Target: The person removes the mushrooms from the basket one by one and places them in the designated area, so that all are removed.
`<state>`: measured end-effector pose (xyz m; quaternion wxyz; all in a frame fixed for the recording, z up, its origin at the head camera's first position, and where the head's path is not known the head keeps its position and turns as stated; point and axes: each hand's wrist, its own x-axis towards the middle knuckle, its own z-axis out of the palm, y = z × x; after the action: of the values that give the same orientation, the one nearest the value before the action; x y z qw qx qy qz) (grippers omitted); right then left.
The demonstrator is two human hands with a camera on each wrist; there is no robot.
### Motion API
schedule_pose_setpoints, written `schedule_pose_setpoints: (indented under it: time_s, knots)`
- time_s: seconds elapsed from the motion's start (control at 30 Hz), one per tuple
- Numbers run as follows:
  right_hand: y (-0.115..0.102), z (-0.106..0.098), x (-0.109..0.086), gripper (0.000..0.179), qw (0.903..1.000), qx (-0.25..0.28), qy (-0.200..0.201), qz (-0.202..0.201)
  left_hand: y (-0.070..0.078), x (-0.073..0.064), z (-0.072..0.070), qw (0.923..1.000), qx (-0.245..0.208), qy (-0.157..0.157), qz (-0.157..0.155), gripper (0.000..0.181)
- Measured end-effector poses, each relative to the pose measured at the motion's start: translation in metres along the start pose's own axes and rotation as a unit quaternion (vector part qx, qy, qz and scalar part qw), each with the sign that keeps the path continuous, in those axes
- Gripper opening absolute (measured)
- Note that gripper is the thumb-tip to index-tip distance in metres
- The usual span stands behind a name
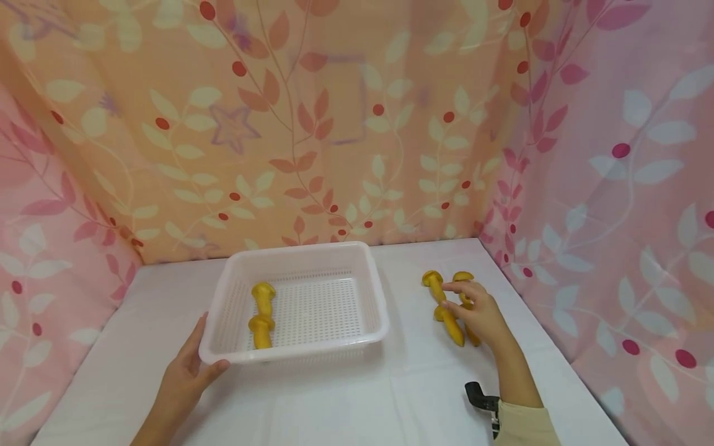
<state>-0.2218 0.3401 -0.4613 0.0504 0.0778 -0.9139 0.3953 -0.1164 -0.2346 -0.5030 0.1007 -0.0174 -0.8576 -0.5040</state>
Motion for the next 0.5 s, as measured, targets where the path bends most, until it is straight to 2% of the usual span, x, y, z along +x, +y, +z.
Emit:
schedule_pose_setpoints:
  time_s: [0.27,0.5]
  knots:
    - [0.021,0.003,-0.001,0.046,0.9998,-0.006,-0.006,0.016,-0.003,-0.001,0.0,0.9999,-0.002,0.0,0.014,0.099]
    - [0.029,0.007,0.005,0.043,0.9999,-0.015,-0.003,-0.006,-0.003,0.001,-0.001,0.9997,0.006,0.003,0.025,0.1]
